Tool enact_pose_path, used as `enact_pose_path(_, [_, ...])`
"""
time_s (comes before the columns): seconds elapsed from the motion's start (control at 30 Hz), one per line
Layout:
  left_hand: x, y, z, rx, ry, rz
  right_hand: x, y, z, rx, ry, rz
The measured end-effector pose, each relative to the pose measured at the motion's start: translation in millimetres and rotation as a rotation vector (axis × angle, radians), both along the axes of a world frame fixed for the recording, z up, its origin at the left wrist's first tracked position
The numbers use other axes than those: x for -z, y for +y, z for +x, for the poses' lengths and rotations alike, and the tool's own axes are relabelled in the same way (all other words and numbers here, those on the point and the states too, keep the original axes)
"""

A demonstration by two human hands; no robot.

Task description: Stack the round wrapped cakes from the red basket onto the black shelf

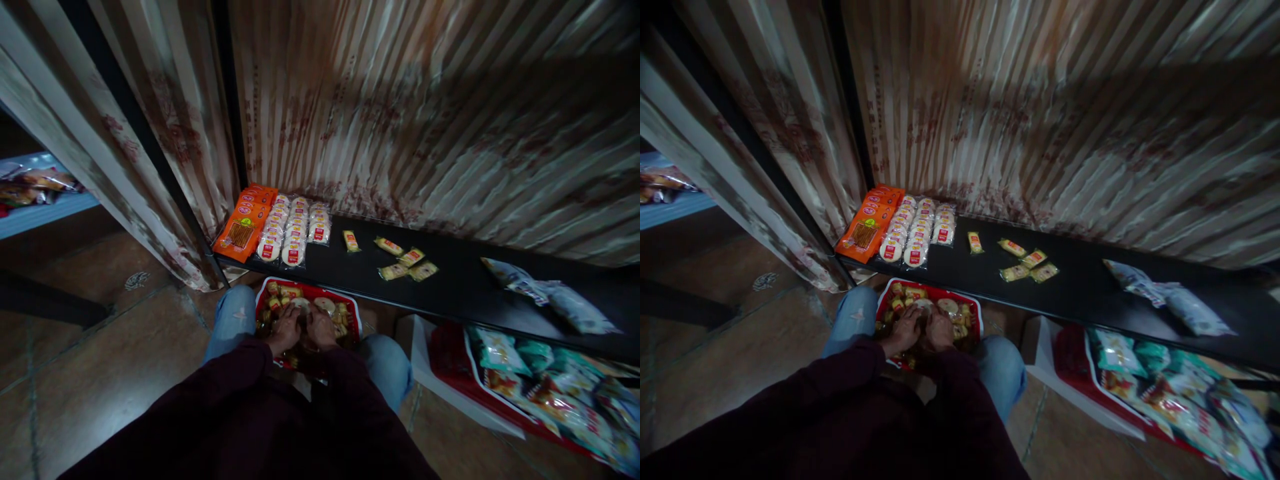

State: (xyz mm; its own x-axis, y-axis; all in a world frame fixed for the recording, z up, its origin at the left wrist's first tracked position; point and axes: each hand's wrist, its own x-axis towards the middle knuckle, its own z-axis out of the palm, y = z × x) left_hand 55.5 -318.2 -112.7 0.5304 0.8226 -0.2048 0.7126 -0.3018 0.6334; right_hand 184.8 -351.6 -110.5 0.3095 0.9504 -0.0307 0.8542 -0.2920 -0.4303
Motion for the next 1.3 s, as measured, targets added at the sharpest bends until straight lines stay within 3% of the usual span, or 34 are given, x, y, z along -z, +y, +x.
enact_pose_path(0.17, [0.9, 1, 1, -0.043, -0.008, -0.006, 4.4, 1, -2, -0.03, -0.016, 0.078])
enact_pose_path(0.37, [4.3, 10, 7, -0.054, 0.038, -0.018, 0.5, 3, -2, -0.025, 0.121, 0.206])
enact_pose_path(0.57, [-10.8, 14, 2, -0.089, 0.006, 0.028, -7.2, 3, -2, -0.031, 0.244, 0.291])
enact_pose_path(0.87, [-40.3, 21, -10, -0.098, -0.031, 0.147, -23.9, 6, 3, 0.156, 0.395, 0.373])
enact_pose_path(1.1, [-49.7, 26, -14, -0.171, -0.241, 0.018, -19.2, -3, 10, 0.371, 0.79, 0.335])
enact_pose_path(1.3, [-58.4, 28, -10, -0.226, -0.379, -0.118, -13.2, -4, 11, 0.425, 0.877, 0.409])
